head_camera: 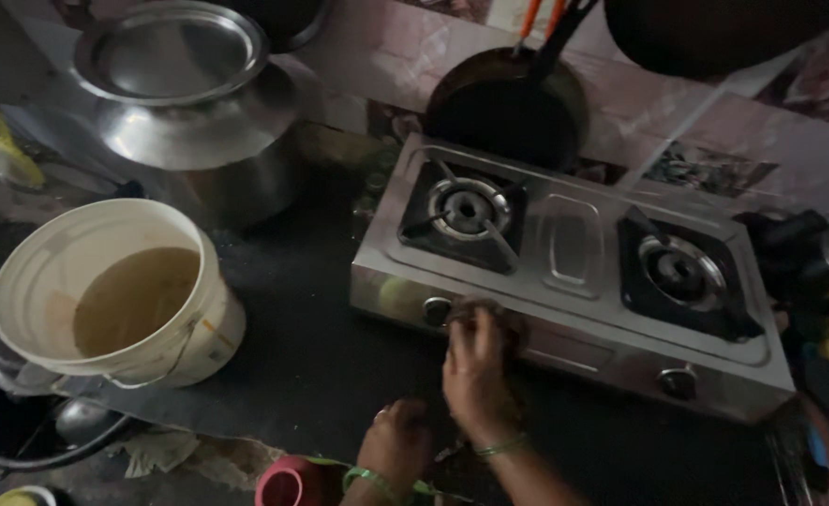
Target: The person sits on the floor and scrubs the front panel and knobs of a gas stove with a cloth. They then dip the cloth into a bucket of water, wring it out, and continue scrubbing the stove surface and knobs. Finally, they pick up a small glass jar and wipe it with the cloth.
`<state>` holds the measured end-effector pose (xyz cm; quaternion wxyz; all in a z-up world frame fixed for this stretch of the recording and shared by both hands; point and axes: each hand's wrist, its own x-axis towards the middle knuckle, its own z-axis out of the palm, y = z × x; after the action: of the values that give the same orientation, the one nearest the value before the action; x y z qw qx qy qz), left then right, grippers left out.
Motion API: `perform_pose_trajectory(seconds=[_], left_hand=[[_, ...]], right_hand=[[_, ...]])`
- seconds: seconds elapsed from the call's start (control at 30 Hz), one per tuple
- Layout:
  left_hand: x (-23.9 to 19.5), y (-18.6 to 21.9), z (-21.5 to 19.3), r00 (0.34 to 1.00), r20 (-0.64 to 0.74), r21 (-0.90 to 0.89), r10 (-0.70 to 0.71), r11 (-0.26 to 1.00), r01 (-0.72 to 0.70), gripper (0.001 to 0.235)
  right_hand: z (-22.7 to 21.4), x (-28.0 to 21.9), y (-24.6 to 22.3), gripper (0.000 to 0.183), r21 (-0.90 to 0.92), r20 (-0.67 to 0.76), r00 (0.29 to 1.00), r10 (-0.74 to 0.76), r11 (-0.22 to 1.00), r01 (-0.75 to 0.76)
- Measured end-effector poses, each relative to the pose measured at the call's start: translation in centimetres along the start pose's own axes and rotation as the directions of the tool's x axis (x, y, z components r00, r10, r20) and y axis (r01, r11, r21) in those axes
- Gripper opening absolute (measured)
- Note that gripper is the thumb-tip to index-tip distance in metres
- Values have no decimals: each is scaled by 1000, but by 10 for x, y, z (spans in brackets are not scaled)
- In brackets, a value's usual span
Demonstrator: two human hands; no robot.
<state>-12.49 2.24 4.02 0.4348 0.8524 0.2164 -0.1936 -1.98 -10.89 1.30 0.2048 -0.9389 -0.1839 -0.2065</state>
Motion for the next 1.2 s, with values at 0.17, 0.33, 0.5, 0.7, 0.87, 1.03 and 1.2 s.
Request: perform_pose_trajectory(seconds=[0.17,0.33,0.5,0.7,0.87,1.03,1.2], left_hand=[[15,-45,10,987,117,118,106,986,-120,47],[34,-90,26,945,151,260,290,911,-321,40],[40,-94,34,973,188,234,134,956,-177,39],[41,-91,43,958,281,189,57,975,-114,50],[63,-91,70,813,481,522,327,638,-566,41],[57,-34,75,936,327,233,-128,971,52,45],[39,23,106,977,191,376,99,912,-166,45]], right_hand=[[-4,-17,39,45,-378,245,953,-177,888,262],[-26,-39,85,56,-451,284,958,39,887,98],[-32,-58,106,60,-371,77,958,276,900,-230],[0,-54,107,77,160,-98,737,669,741,-652],[20,-34,107,83,372,-215,478,851,524,-766],[-2,-60,122,75,448,52,333,941,276,-851],[-69,-103,181,70,527,446,98,890,-172,-832]])
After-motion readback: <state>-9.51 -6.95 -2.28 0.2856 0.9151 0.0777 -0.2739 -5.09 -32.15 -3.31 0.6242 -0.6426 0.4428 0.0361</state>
